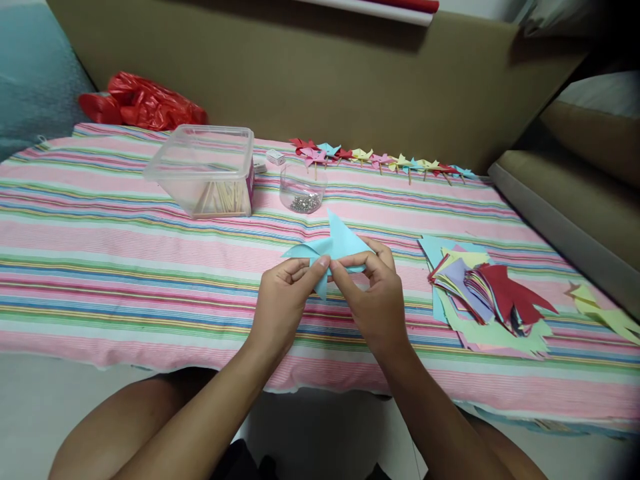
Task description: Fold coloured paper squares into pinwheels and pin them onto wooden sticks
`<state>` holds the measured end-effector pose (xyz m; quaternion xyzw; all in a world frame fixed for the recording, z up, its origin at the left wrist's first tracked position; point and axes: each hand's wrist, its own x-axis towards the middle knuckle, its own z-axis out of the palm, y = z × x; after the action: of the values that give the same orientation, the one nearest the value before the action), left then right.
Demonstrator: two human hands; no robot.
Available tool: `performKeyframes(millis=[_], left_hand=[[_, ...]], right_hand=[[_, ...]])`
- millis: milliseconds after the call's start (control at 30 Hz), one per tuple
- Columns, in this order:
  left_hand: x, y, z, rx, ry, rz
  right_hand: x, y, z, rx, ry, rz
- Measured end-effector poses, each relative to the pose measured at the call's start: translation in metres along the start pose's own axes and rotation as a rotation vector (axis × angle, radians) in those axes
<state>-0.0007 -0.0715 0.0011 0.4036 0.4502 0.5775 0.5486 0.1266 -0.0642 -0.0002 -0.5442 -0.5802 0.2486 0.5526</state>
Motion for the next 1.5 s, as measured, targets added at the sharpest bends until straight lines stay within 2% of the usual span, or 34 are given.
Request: performKeyframes(millis=[233, 400, 467, 667, 900, 1033, 1133, 1233, 1333, 1433, 1500], left_hand=[[0.002, -0.004, -0.002, 0.093, 0.044, 0.049], [0.001, 0.005, -0.002, 0.142, 0.033, 0.064], [0.001, 0.01, -0.003, 0.207, 0.029, 0.086], [0.001, 0.015, -0.005, 0.408, 0.004, 0.213], [-0.001, 0.011, -0.006, 0.542, 0.001, 0.338], [-0.001, 0.012, -0.007, 0.521, -0.003, 0.339], [0.0, 0.014, -0.006, 0.439, -0.045, 0.255], [0.001, 0.012, -0.001, 0.15, -0.119, 0.1], [-0.001, 0.005, 0.007, -0.062, -0.14, -0.008], [-0.004, -0.003, 0.015, -0.137, -0.113, -0.05], [-0.006, -0.006, 0.019, -0.185, -0.045, -0.028]], right_hand=[[0.0, 0.001, 0.002, 0.002, -0.007, -0.004], [0.005, 0.006, -0.001, 0.103, 0.01, 0.006], [0.01, 0.007, -0.006, 0.109, -0.032, 0.047], [0.02, 0.002, -0.022, 0.227, -0.286, 0.098], [0.02, 0.002, -0.025, 0.218, -0.339, 0.095], [0.02, 0.003, -0.026, 0.218, -0.362, 0.086], [0.019, 0.004, -0.025, 0.245, -0.351, 0.148], [0.016, 0.002, -0.02, 0.443, -0.251, 0.291], [0.011, -0.004, -0.01, 0.692, -0.145, 0.406], [0.005, -0.009, 0.001, 0.805, -0.116, 0.467], [0.0, -0.01, 0.007, 0.82, -0.1, 0.476]])
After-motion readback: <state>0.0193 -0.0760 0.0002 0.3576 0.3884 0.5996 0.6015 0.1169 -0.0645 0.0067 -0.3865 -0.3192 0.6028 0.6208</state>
